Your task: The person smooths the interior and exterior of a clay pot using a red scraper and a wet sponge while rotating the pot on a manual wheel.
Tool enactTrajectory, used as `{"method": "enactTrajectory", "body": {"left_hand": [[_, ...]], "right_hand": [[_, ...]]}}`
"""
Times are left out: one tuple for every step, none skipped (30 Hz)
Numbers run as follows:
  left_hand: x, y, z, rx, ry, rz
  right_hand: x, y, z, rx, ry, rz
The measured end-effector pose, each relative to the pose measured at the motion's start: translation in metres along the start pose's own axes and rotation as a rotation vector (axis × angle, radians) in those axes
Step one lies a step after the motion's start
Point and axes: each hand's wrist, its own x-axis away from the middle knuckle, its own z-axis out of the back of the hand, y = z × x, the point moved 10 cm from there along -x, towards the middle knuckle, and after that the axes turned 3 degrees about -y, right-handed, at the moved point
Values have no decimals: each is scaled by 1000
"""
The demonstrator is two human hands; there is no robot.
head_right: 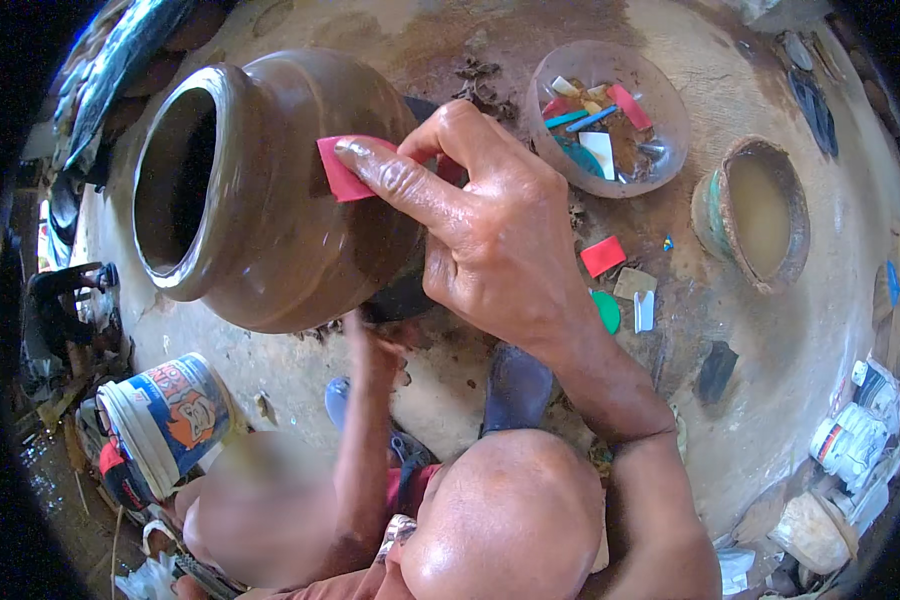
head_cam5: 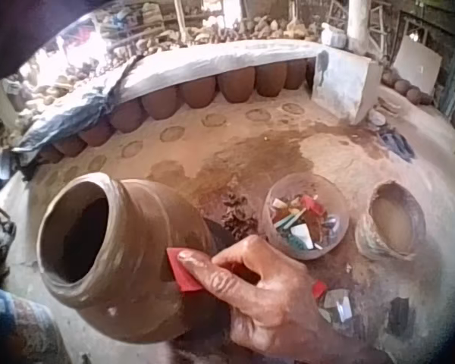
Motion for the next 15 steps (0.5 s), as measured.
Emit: {"method": "enactTrajectory", "body": {"left_hand": [[-22,33,21,-5,13,-129],[-44,64,39,-72,-2,-247],[-60,85,59,-137,10,-361],[-65,90,66,-154,63,-444],[-60,81,59,-149,140,-483],[-49,61,57,-114,210,-469],[-36,32,45,-58,218,-368],[-20,2,30,-16,153,-241],[-8,-35,8,-45,5,-84],[3,-61,-12,-91,-128,47],[12,-93,-25,-150,-290,251],[9,-85,-17,-243,-250,180],[-1,-73,-13,-339,-229,110],[-12,-57,0,-434,-199,41],[-31,-6,29,-344,-51,-157]], "right_hand": [[1,-2,-1,-6,4,11],[-2,-4,0,-9,14,31],[-3,-8,-1,-24,24,42],[-4,-10,-3,-32,30,52],[-3,-9,-4,-27,30,51],[-3,-9,-5,-24,30,52],[-3,-9,-7,-16,14,38],[-4,-12,-6,-9,-3,30],[-2,-11,-7,2,-28,11],[-1,-9,-5,-1,-24,16],[0,-5,-2,-3,-21,21],[4,-5,0,6,-24,21],[4,-3,5,27,-22,28],[2,-4,6,37,-23,42],[-1,-11,1,6,-22,42]]}}
